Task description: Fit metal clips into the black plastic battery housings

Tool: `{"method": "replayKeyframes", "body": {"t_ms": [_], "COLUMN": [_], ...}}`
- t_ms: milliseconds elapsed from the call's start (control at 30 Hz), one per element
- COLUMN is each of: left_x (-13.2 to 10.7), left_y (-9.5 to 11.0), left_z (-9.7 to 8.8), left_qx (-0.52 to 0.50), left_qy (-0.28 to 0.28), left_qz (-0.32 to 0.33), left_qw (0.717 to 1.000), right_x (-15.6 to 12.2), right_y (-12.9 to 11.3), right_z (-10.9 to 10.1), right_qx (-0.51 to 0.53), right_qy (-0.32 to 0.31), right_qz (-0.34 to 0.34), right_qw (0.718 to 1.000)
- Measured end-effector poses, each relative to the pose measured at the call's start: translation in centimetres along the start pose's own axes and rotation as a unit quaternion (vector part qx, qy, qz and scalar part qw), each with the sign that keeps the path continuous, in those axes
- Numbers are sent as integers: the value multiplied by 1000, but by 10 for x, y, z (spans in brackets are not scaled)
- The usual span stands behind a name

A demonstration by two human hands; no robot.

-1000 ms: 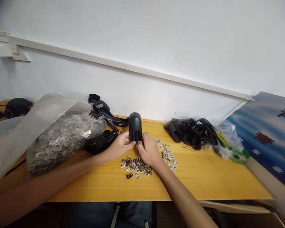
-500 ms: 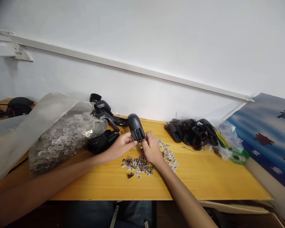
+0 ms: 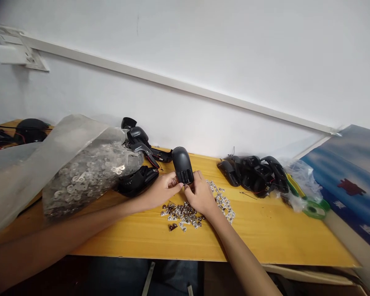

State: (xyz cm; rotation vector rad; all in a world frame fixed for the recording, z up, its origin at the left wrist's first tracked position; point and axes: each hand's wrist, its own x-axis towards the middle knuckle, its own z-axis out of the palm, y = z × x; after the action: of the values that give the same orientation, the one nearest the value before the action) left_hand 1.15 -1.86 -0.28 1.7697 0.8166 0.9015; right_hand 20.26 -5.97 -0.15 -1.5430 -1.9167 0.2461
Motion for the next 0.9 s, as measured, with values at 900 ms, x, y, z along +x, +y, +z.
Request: {"method": "replayKeyframes", "body": {"t_ms": [900], "left_x": [1], "left_y": [2], "left_z": [-1], "left_qx": [10], "left_qy": [-16], "left_qz": [16], "left_qw": [1000], "right_x": [2], "right_y": [-6], "right_z": [1], "right_qx": [18], "right_qy": [-13], "right_qz": [17], "right_qw": [1000]}}
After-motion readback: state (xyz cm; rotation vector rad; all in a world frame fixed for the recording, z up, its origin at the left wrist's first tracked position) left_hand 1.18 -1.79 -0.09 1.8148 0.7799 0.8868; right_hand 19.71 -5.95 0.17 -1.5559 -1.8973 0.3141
